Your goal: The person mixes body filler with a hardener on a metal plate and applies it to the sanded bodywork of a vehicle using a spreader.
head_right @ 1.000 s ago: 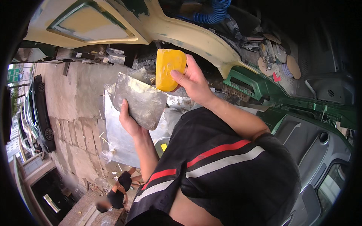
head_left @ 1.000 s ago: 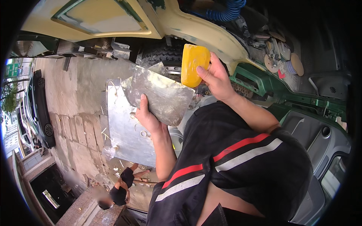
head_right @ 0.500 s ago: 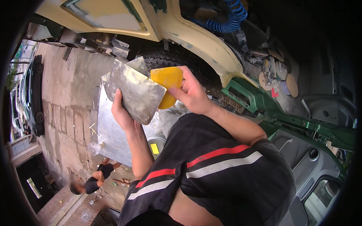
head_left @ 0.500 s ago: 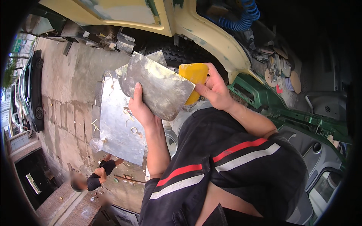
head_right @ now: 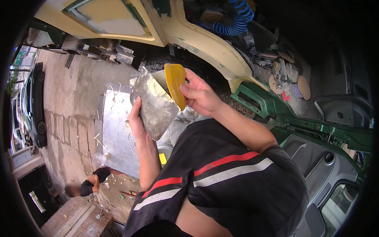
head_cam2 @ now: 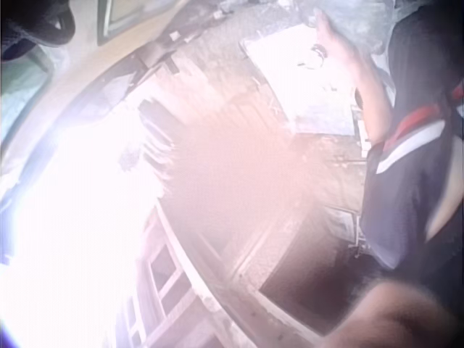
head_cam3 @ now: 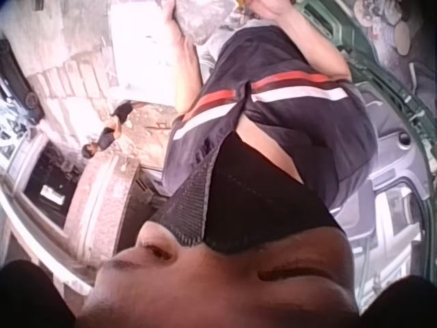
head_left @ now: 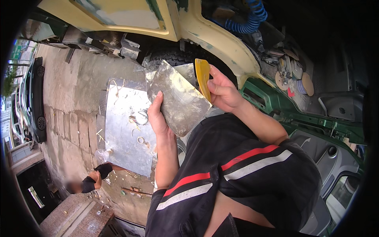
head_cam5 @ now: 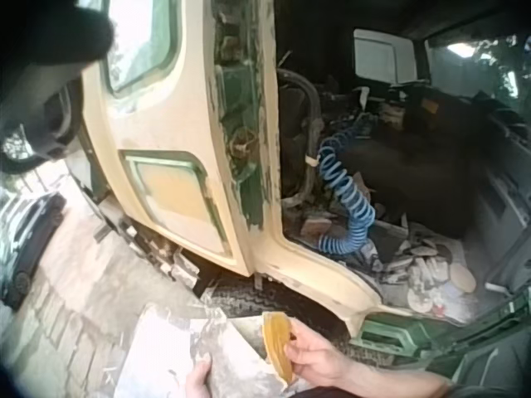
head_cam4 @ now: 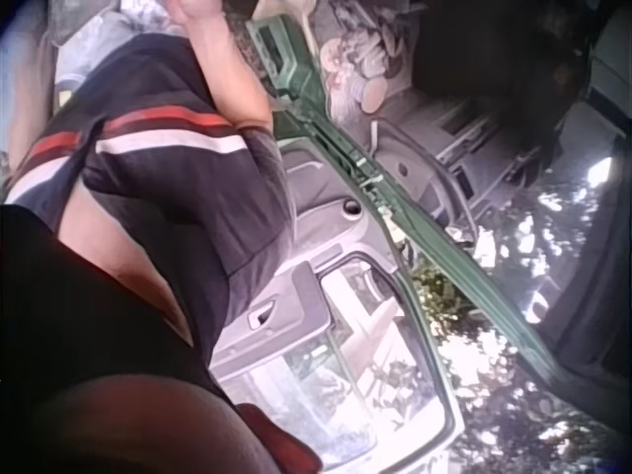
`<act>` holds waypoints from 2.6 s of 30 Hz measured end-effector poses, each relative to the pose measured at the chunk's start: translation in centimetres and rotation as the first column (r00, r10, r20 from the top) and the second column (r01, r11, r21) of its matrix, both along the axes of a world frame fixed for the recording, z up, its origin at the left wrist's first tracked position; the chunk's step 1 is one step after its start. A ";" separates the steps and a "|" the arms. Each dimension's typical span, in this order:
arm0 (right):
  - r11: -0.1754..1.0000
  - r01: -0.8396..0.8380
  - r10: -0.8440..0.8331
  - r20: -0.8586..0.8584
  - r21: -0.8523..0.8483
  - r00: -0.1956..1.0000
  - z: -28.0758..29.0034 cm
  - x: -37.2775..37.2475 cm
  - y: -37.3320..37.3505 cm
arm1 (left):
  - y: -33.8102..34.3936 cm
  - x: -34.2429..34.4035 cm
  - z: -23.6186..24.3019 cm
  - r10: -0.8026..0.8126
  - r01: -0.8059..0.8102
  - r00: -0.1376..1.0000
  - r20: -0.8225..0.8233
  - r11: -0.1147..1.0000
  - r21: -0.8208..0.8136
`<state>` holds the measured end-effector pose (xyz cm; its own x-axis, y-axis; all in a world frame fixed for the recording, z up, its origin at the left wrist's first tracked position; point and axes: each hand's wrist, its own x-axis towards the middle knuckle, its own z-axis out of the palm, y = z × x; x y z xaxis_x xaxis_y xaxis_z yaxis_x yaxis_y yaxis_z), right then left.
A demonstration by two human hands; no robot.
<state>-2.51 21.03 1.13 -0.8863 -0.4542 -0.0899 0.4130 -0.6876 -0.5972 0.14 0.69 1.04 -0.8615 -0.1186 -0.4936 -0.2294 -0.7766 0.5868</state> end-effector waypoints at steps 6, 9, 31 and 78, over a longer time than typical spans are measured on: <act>0.993 -0.005 0.016 -0.091 0.117 0.996 -0.6 -0.1 0.1 | -0.8 -0.6 -1.0 -0.020 0.020 1.000 -0.017 1.000 0.005; 0.988 0.008 0.010 -0.116 0.154 0.993 -0.5 0.2 0.1 | -0.9 -0.9 -0.9 -0.008 0.008 0.999 -0.034 1.000 -0.001; 0.937 0.157 -0.072 -0.269 0.311 0.961 0.7 1.4 -0.6 | -2.1 -0.8 -0.3 0.108 -0.138 0.978 -0.180 0.977 -0.160; -0.392 0.775 0.264 -0.746 0.496 0.611 -9.9 -19.1 9.2 | -3.3 23.2 -35.8 0.065 -0.192 0.938 0.342 0.915 0.355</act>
